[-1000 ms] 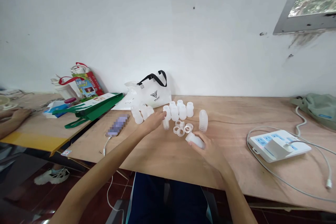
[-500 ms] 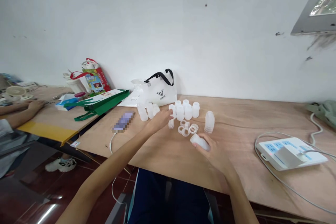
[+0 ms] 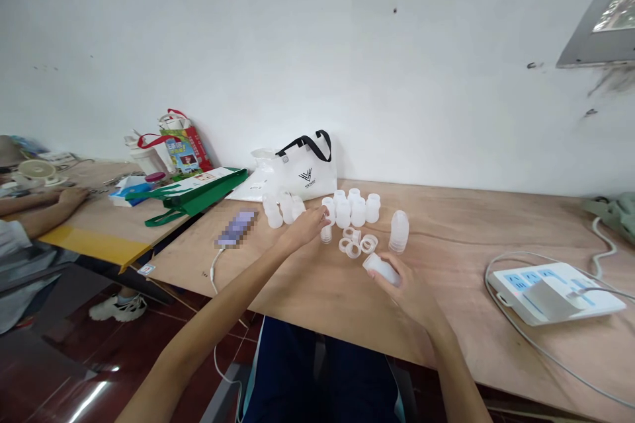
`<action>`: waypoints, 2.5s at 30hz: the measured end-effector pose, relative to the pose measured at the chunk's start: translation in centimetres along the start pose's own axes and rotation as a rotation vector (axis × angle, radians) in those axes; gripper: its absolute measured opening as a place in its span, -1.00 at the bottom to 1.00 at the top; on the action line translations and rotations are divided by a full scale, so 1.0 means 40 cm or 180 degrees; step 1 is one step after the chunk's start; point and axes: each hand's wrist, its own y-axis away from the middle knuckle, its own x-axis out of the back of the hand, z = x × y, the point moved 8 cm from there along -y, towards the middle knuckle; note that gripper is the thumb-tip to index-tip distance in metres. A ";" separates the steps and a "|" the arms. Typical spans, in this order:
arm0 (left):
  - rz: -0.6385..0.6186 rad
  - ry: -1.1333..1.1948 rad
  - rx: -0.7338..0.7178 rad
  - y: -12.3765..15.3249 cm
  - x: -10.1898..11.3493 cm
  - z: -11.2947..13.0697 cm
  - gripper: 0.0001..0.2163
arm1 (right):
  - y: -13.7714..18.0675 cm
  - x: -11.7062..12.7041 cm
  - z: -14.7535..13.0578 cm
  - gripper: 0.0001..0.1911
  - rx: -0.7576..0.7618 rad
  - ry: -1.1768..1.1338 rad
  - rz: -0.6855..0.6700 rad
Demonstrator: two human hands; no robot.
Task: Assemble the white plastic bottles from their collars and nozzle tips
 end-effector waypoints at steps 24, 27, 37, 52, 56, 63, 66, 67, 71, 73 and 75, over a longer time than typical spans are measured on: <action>0.0375 0.0128 0.0103 0.036 0.010 -0.010 -0.79 | -0.006 -0.001 0.005 -0.59 0.0044 0.0070 0.0010; 0.0435 0.0097 0.0116 0.033 0.012 -0.010 -0.78 | -0.005 0.000 0.003 -0.59 0.0064 0.0071 0.0033; 0.0594 0.0580 -0.0012 0.027 0.030 -0.007 -0.78 | 0.001 0.008 -0.008 -0.59 0.0006 0.0098 0.0048; 0.0499 0.0733 0.0091 0.024 -0.003 -0.035 -0.80 | 0.003 0.006 -0.008 -0.57 -0.0030 0.0118 0.0035; 0.0556 0.0896 0.0162 0.029 -0.009 -0.044 -0.83 | 0.004 0.009 -0.008 -0.56 -0.0041 0.0107 0.0034; 0.0608 0.1054 0.0188 0.036 -0.015 -0.049 -0.82 | 0.009 0.022 -0.027 -0.60 0.0018 0.0029 0.0107; 0.0602 0.1069 0.0113 0.037 -0.021 -0.048 -0.82 | 0.010 0.021 -0.032 -0.64 0.0051 -0.0084 0.0148; 0.0609 0.1078 0.0100 0.037 -0.022 -0.049 -0.82 | 0.010 0.019 -0.033 -0.65 0.0072 -0.0105 0.0132; 0.0741 0.1161 0.0124 0.051 -0.006 -0.043 -0.74 | 0.005 0.015 -0.026 -0.63 0.0019 -0.0052 0.0015; 0.0977 0.1236 0.0144 0.075 0.021 -0.025 -0.68 | 0.005 0.015 -0.032 -0.62 0.0024 -0.0089 -0.0011; 0.1150 0.1417 0.0137 0.110 0.047 0.007 -0.67 | 0.007 0.011 -0.049 -0.62 0.0109 -0.0262 -0.0052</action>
